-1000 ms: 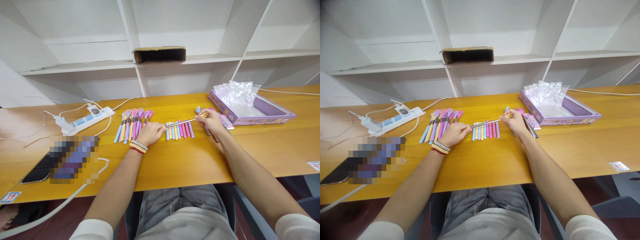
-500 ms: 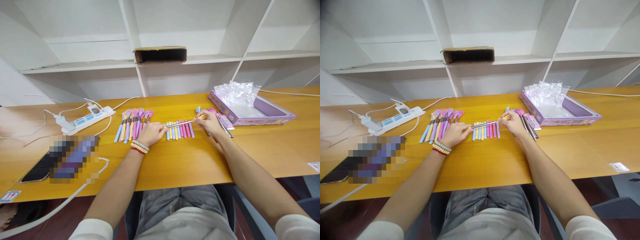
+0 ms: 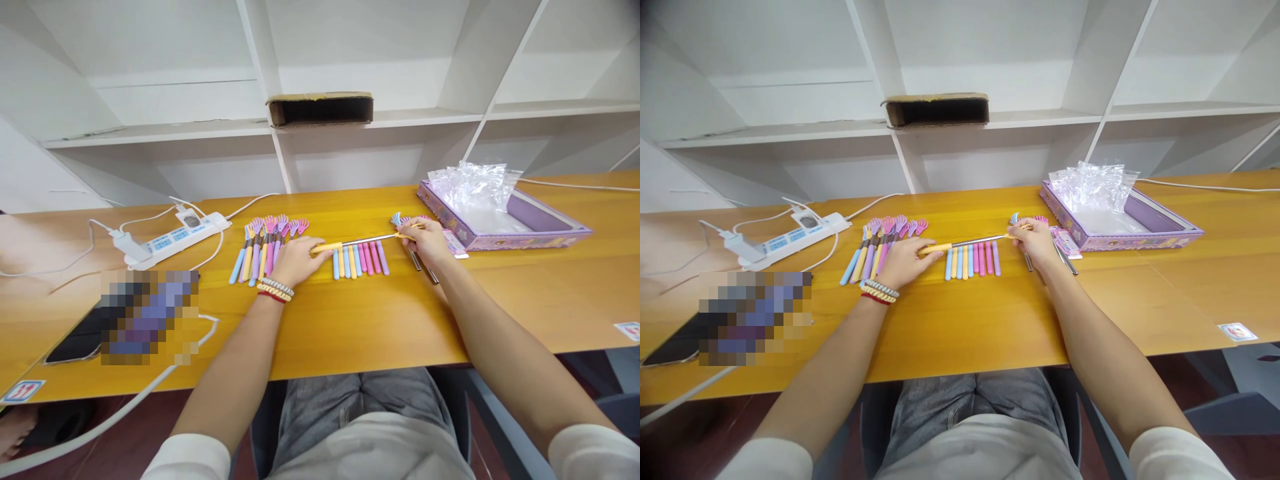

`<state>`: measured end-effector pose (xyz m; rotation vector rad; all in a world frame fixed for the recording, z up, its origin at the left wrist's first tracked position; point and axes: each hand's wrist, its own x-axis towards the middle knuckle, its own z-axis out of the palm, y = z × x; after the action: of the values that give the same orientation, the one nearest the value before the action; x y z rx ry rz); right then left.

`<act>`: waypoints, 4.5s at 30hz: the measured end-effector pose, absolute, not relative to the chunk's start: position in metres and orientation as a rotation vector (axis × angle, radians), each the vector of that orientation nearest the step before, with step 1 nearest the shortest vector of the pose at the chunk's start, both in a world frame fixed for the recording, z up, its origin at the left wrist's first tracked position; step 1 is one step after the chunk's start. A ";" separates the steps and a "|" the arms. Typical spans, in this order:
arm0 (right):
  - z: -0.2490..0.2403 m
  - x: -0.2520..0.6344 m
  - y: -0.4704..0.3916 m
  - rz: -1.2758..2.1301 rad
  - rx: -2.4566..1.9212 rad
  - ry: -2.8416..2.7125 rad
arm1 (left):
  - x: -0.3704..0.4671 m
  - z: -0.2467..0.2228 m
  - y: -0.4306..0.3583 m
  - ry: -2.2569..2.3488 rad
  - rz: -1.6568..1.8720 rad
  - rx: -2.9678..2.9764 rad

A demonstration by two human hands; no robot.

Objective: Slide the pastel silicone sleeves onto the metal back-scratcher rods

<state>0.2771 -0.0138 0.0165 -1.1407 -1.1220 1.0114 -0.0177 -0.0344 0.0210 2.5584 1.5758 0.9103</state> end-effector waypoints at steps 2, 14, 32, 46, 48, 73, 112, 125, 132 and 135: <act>0.017 0.279 -0.013 1.008 -1.133 -1.098 | -0.023 0.023 -0.033 1.576 0.850 2.540; 0.019 0.287 -0.012 0.925 -1.170 -1.076 | -0.022 0.030 -0.039 1.573 0.699 2.574; 0.004 0.250 -0.022 0.651 -1.161 -1.335 | 0.010 0.027 -0.055 1.451 0.826 2.522; 0.002 0.246 -0.022 0.736 -1.150 -1.272 | 0.023 0.026 -0.061 1.538 0.810 2.444; 0.007 0.248 -0.023 0.814 -1.146 -1.265 | 0.022 0.026 -0.059 1.516 0.779 2.447; 0.019 0.253 -0.039 1.255 -1.007 -1.518 | 0.004 0.028 -0.053 1.427 0.780 2.476; 0.015 0.263 -0.020 1.319 -0.971 -1.220 | -0.007 0.023 -0.037 2.073 0.833 2.356; 0.018 0.258 -0.027 1.221 -1.083 -1.428 | -0.009 0.018 -0.031 2.377 0.390 2.094; 0.009 0.258 -0.021 1.103 -1.136 -1.503 | -0.010 0.016 -0.028 2.385 0.389 2.070; 0.004 0.259 -0.018 1.026 -1.171 -1.556 | -0.011 0.014 -0.028 2.387 0.393 2.086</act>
<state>0.2592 -0.0176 0.0040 -1.1710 -1.5556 1.0261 -0.0114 -0.0279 0.0144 2.0864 2.3872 0.3928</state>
